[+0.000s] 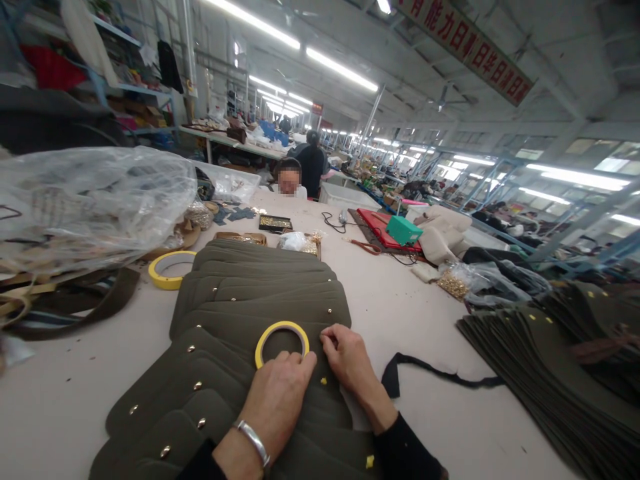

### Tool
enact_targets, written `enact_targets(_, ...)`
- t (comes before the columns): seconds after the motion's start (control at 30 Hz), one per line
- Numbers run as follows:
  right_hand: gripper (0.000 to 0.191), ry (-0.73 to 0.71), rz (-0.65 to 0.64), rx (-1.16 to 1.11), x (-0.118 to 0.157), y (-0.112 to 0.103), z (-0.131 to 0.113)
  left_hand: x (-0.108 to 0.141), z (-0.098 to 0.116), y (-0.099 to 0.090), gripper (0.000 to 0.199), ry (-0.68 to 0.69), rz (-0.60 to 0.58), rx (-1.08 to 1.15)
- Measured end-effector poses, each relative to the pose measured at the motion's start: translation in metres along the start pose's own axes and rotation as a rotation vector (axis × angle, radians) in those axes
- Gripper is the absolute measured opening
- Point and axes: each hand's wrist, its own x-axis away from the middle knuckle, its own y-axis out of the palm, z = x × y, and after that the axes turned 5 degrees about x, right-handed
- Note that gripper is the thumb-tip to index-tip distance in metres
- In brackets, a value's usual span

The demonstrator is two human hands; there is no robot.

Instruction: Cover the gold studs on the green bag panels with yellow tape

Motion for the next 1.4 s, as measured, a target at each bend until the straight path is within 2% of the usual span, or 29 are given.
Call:
enact_targets(0.1,0.011,0.037,0.007,0.021,0.001,0.002,0.002,0.000,0.001,-0.001,0.032,-0.009,-0.002,-0.004)
enact_targets(0.23,0.025,0.115,0.091,-0.039,0.006,-0.005,0.009,0.001,0.002,-0.002,0.031,-0.018,-0.011,0.003)
enact_targets(0.33,0.009,-0.073,0.141,-0.026,0.011,-0.012,0.014,0.001,0.001,-0.001,0.030,-0.018,-0.010,0.012)
enact_targets(0.43,0.017,-0.347,0.083,0.107,0.013,-0.014,0.016,0.001,-0.001,0.002,0.030,-0.017,-0.001,0.016)
enact_targets(0.5,0.018,-0.419,0.050,0.212,0.013,-0.010,0.015,0.000,-0.002,0.003,0.030,-0.020,0.003,0.017)
enact_targets(0.6,0.018,-0.352,0.035,0.345,0.010,0.000,0.010,-0.001,-0.002,0.003,0.028,-0.018,-0.006,0.018)
enact_targets(0.77,0.013,-0.075,0.018,0.429,0.001,0.006,-0.006,0.000,-0.004,0.000,0.031,0.038,0.024,0.005)
enact_targets(0.9,0.014,0.044,-0.063,0.348,-0.003,-0.010,-0.015,0.001,-0.009,-0.006,0.030,0.084,0.082,0.000)
enact_targets(1.0,0.018,0.014,-0.306,0.153,0.002,-0.030,-0.015,0.001,-0.014,-0.008,0.026,0.108,0.179,0.067)
enact_targets(1.07,0.018,-0.011,-0.381,-0.017,0.006,-0.040,-0.013,0.001,-0.018,-0.007,0.024,0.143,0.254,0.153)
enact_targets(1.1,0.018,-0.005,-0.351,-0.102,0.008,-0.044,-0.013,0.000,-0.020,-0.006,0.023,0.165,0.288,0.205)
enact_targets(1.17,0.017,0.016,-0.207,-0.256,0.010,-0.048,-0.015,-0.001,-0.024,-0.003,0.026,0.216,0.344,0.298)
enact_targets(1.23,0.016,-0.018,-0.104,-0.361,0.011,-0.050,-0.020,-0.002,-0.028,-0.001,0.036,0.264,0.382,0.347)
enact_targets(1.3,0.016,-0.124,-0.075,-0.380,0.012,-0.051,-0.026,-0.002,-0.029,0.001,0.046,0.293,0.404,0.364)
enact_targets(1.4,0.017,-0.265,-0.054,-0.324,0.012,-0.052,-0.035,-0.002,-0.028,0.001,0.048,0.287,0.406,0.376)
